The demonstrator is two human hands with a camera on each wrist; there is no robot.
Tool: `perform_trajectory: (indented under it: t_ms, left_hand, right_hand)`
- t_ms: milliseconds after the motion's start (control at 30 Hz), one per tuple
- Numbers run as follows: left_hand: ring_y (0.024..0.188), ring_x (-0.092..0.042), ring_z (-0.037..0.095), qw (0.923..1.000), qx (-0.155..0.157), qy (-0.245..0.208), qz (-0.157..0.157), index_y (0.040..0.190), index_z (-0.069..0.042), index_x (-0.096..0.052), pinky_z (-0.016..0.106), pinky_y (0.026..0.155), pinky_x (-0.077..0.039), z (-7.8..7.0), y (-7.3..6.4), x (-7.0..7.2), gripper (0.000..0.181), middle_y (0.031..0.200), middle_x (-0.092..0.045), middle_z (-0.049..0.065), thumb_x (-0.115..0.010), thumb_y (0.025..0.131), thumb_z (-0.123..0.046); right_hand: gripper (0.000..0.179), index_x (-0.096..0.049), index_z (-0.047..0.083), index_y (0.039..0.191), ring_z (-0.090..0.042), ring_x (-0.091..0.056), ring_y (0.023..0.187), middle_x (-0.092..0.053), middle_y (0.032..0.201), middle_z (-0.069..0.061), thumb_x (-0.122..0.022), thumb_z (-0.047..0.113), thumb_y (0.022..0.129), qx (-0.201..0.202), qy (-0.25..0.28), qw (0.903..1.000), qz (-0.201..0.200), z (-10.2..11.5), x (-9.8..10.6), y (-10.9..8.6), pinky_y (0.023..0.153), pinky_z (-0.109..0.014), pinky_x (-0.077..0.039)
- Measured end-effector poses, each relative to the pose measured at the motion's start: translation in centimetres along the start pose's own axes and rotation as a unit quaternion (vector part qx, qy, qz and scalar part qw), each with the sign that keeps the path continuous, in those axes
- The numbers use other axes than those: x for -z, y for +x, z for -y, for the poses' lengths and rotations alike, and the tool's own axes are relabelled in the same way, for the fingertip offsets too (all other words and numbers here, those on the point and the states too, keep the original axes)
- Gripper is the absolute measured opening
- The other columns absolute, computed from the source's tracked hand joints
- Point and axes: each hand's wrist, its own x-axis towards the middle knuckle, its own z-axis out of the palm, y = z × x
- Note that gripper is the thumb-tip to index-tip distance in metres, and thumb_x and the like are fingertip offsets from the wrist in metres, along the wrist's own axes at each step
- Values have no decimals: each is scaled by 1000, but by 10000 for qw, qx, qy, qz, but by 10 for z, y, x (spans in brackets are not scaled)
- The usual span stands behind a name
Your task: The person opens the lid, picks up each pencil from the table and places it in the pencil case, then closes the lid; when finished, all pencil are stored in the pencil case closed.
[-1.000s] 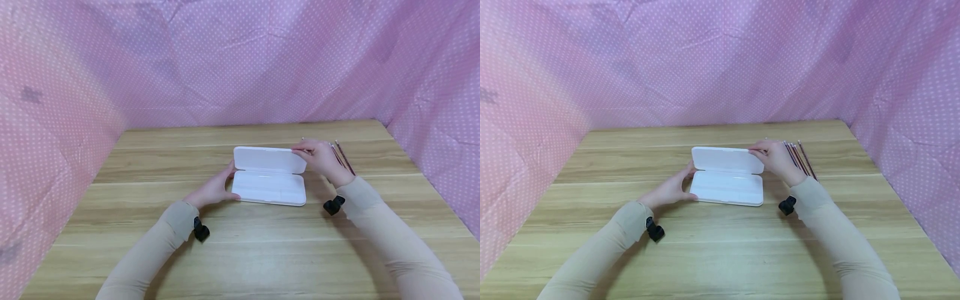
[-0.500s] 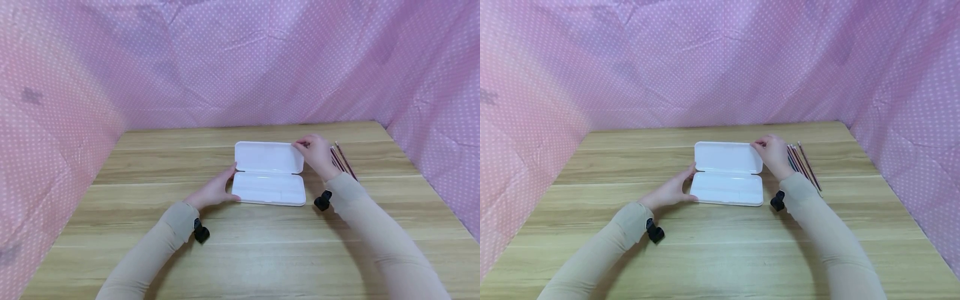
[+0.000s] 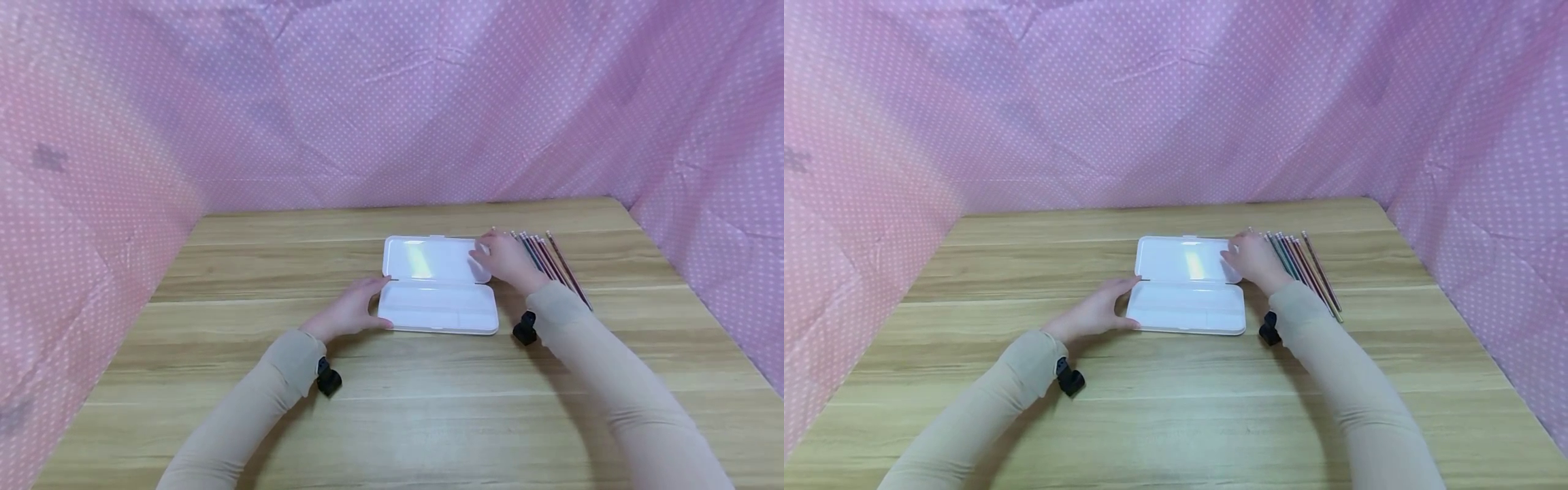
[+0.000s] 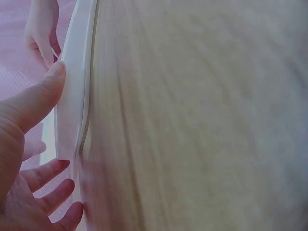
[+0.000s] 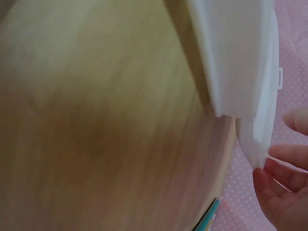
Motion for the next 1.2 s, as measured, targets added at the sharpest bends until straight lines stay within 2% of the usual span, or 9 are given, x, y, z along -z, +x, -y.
perform_trajectory:
  t_ms: [100,233,433,500,600,700,767,967,1200]
  left_hand:
    - [135,-32,38,10000,27,59,0,145,-4,-36,51,112,-27,-2,-1,0,88,146,-40,18,-81,74,-32]
    - [137,-22,39,9998,157,72,52,145,-8,-37,52,111,-27,-5,-1,1,87,152,-29,16,-80,75,-34]
    - [144,-13,34,9997,100,-10,214,146,-6,-35,50,116,-20,-5,-1,2,86,157,-18,14,-79,77,-33]
    - [145,-12,33,9996,62,-54,279,146,-4,-34,48,117,-17,-3,0,2,86,157,-19,14,-78,78,-32]
    - [145,-12,34,9994,1,-110,339,145,-1,-34,48,117,-17,-1,1,1,85,156,-21,15,-77,79,-31]
    - [145,-13,32,9992,49,-57,404,146,-3,-34,46,117,-18,0,2,2,85,157,-21,13,-77,79,-33]
    - [145,-15,31,9991,60,15,421,146,-5,-34,46,116,-20,-1,1,1,85,156,-22,11,-76,79,-34]
    - [143,-22,29,9992,107,69,387,147,-9,-33,43,116,-24,-1,1,1,84,156,-23,8,-76,80,-35]
    - [143,-25,27,9991,127,91,386,147,-10,-34,41,115,-25,-2,0,1,83,156,-25,6,-75,80,-38]
  right_hand:
    - [34,-65,-5,101,-41,-57,108,-63,111,-26,-55,27,96,-61,104,9995,288,0,-2,1,95,-52,-44]
    - [33,-64,1,89,-30,-58,78,-64,89,-17,-53,32,96,-211,143,9975,664,-1,-5,3,76,-45,-48]
    - [35,-60,2,102,-24,-56,74,-63,84,-10,-51,35,96,-303,-30,9927,1168,1,-10,3,73,-41,-48]
    - [36,-58,1,106,-25,-57,78,-64,87,-11,-52,35,96,-255,-92,9923,1210,3,-11,3,75,-42,-48]
    - [46,-54,-2,122,-34,-61,98,-65,107,-20,-53,35,95,-218,-84,9922,1228,6,-9,1,90,-48,-47]
    - [56,-43,-5,137,-42,-47,124,-50,134,-27,-52,32,96,-138,-28,9939,1092,6,-6,-1,106,-54,-35]
    - [56,-40,-5,139,-44,-36,132,-39,143,-29,-51,30,97,-38,39,9957,929,4,-2,-3,110,-55,-28]
    - [49,-45,-4,137,-45,-27,137,-33,147,-29,-49,27,98,258,367,9980,446,7,16,-11,113,-57,-21]
    - [46,-48,0,135,-40,-44,127,-47,138,-24,-53,24,97,159,1247,9918,211,5,38,-30,103,-55,-37]
